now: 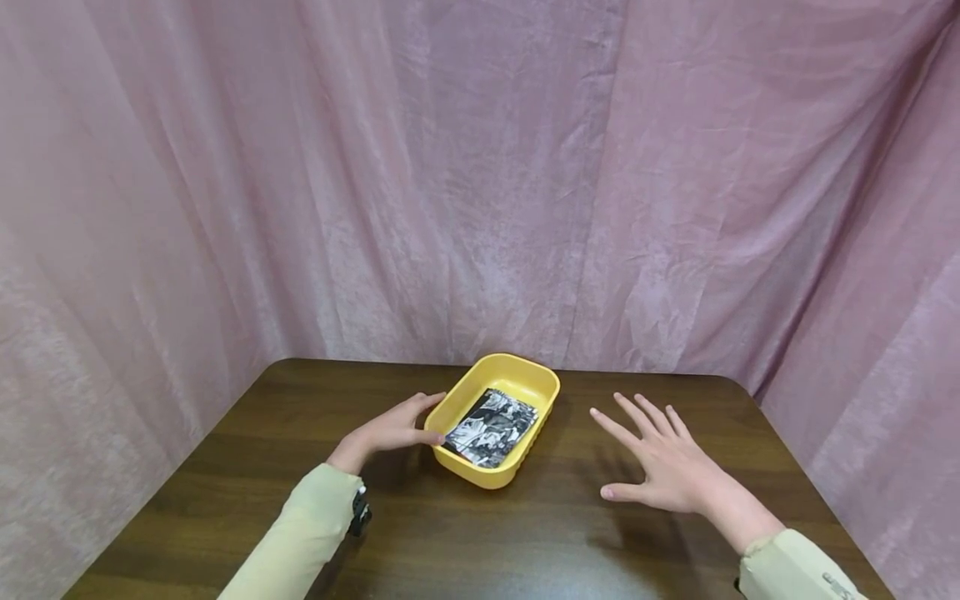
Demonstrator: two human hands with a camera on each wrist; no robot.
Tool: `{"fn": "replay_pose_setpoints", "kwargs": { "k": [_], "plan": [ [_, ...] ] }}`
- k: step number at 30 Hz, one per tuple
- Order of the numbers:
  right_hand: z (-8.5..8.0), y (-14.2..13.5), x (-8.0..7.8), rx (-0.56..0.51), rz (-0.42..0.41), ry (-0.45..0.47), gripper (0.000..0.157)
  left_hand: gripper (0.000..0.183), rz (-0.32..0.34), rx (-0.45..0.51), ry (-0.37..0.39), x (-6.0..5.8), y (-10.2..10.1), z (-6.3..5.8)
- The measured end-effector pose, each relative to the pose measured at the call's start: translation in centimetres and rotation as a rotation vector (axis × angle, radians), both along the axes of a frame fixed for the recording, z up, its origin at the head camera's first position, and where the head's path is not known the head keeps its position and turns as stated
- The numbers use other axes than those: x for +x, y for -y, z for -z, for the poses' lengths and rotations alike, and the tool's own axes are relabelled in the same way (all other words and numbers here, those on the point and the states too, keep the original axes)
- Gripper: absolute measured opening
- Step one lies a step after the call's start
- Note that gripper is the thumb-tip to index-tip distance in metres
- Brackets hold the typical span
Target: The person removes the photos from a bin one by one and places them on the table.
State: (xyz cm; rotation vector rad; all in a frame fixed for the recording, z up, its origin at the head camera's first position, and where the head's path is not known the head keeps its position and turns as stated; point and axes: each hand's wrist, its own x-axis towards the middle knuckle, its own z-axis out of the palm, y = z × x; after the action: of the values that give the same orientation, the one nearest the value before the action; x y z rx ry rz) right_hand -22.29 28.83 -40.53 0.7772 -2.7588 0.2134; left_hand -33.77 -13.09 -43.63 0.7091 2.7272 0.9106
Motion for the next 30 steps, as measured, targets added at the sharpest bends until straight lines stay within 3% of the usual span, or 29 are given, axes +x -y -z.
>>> {"fn": "replay_pose_setpoints", "kwargs": {
  "k": [7,13,17,20,24,30],
  "plan": [
    [-0.2,0.1,-0.1,-0.002,-0.004,0.020,0.095,0.081,-0.016,0.090,0.031,0.4,0.1,0.4],
    [-0.2,0.5,-0.2,0.015,0.002,0.031,0.095,0.079,-0.043,0.215,0.143,1.6,0.6,0.8],
    [-0.3,0.8,-0.3,0.026,0.005,0.030,0.095,0.069,0.009,0.340,0.198,2.2,1.0,1.1],
    [-0.4,1.0,-0.5,0.022,-0.002,0.024,0.095,0.064,0.021,0.457,0.286,2.7,1.2,1.4],
    [-0.5,1.6,-0.9,0.020,-0.024,0.013,0.095,0.065,-0.091,0.571,0.390,3.9,1.4,1.5],
    [-0.8,3.1,-0.9,0.012,0.031,0.037,0.093,0.060,-0.176,0.643,0.461,3.9,1.4,1.4]
  ]
}}
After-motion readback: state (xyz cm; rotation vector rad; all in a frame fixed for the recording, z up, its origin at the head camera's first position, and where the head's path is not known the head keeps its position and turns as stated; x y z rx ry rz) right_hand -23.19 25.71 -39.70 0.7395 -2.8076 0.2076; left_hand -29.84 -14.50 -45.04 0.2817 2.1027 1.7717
